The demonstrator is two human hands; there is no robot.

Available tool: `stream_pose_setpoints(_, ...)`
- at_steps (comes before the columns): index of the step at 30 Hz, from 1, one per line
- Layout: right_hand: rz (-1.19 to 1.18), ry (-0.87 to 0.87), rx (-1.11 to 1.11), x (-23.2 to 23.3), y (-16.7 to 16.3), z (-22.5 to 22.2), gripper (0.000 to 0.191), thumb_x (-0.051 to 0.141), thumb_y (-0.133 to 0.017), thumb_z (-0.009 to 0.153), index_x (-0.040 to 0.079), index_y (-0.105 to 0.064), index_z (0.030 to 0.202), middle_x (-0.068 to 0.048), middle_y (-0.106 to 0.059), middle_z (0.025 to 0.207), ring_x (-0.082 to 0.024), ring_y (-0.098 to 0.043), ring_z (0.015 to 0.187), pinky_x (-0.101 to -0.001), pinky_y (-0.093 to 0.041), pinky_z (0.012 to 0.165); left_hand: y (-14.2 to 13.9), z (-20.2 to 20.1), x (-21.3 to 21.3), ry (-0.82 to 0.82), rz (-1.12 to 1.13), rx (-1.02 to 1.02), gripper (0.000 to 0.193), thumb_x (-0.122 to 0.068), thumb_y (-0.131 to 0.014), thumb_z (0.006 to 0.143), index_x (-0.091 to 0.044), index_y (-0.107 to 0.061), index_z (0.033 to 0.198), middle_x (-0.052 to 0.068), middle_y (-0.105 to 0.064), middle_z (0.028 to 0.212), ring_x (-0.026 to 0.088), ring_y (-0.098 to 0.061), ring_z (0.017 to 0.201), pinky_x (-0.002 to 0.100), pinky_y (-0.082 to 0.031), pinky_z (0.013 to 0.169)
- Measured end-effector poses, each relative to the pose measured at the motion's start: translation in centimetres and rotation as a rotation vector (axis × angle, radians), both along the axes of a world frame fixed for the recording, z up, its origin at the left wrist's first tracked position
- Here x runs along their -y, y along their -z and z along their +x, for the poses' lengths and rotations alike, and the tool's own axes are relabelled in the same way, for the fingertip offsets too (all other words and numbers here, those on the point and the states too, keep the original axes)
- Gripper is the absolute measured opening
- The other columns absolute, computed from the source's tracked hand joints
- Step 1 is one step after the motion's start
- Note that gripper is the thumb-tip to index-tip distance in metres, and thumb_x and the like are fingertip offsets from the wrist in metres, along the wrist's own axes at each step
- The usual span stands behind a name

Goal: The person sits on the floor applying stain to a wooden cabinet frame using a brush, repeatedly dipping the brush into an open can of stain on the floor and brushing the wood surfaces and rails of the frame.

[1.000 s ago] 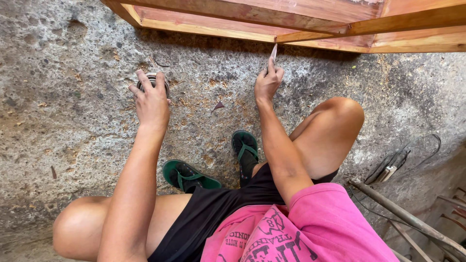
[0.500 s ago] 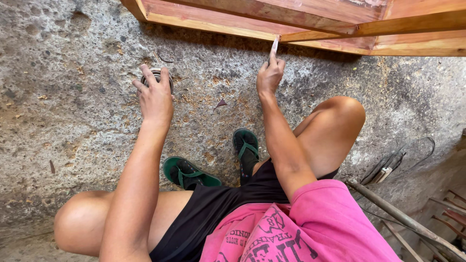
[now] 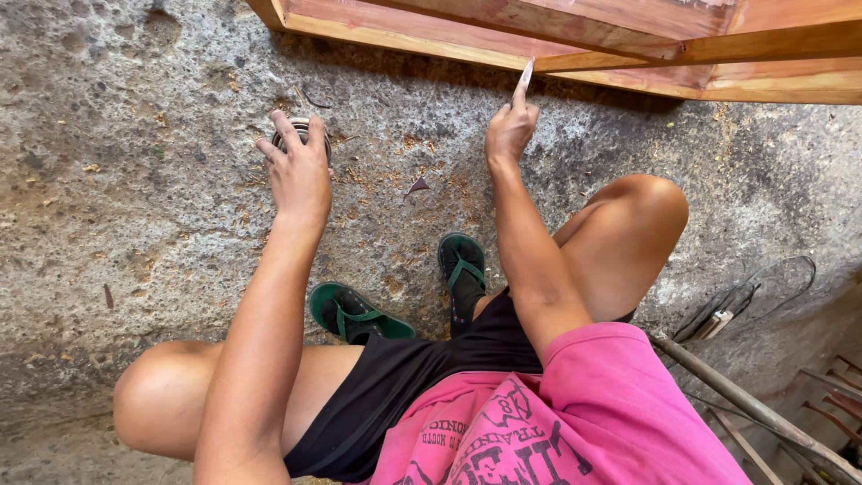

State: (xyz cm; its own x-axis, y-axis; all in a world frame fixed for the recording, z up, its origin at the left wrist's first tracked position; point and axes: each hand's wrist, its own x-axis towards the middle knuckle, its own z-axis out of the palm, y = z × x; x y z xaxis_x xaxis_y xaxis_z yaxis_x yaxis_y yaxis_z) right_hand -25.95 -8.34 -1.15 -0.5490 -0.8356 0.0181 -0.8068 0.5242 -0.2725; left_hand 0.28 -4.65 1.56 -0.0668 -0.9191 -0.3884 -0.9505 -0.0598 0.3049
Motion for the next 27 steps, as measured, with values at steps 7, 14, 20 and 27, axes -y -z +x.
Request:
stream_pose_setpoints(7,0.024,0.018,0.058,-0.1,-0.5,0.4,0.072,-0.002,-0.058,0.097,0.021,-0.035,0.161,-0.01,-0.061,0.096,-0.016,-0.058,0.072,-0.0239,-0.057,0.057,-0.2,0.0,0.0,0.008,0.024,-0.024,0.075,-0.011,-0.081,0.086,-0.012,-0.043,0.151,0.039,-0.022,0.156,0.071,-0.038,0.127,0.06,-0.056,0.093)
stream_pose_setpoints(14,0.111,0.034,0.052,-0.9,-0.4,-0.4,0.068,0.007,-0.062,0.102,0.029,-0.034,0.16,-0.007,-0.06,0.098,-0.013,-0.058,0.069,-0.0223,-0.055,0.053,-0.3,0.0,-0.1,0.03,0.005,-0.009,0.077,-0.014,-0.082,0.085,-0.013,-0.042,0.151,0.038,-0.023,0.156,0.071,-0.038,0.127,0.061,-0.054,0.096)
stream_pose_setpoints(20,0.012,0.015,-0.022,-1.6,0.5,-0.4,0.063,0.008,-0.062,0.101,0.027,-0.041,0.157,-0.005,-0.061,0.098,-0.011,-0.058,0.067,-0.0208,-0.054,0.051,-0.3,0.0,0.1,0.008,0.01,-0.023,0.075,-0.011,-0.08,0.086,-0.014,-0.043,0.15,0.038,-0.023,0.157,0.072,-0.038,0.127,0.062,-0.054,0.096)
stream_pose_setpoints(27,-0.028,-0.045,-0.048,0.0,0.2,-1.2,0.06,0.011,-0.059,0.103,0.026,-0.041,0.158,-0.006,-0.062,0.097,-0.009,-0.058,0.067,-0.0191,-0.052,0.051,0.0,0.0,-0.1,0.021,-0.015,-0.003,0.073,-0.008,-0.078,0.087,-0.014,-0.043,0.15,0.039,-0.024,0.156,0.071,-0.039,0.126,0.063,-0.053,0.096)
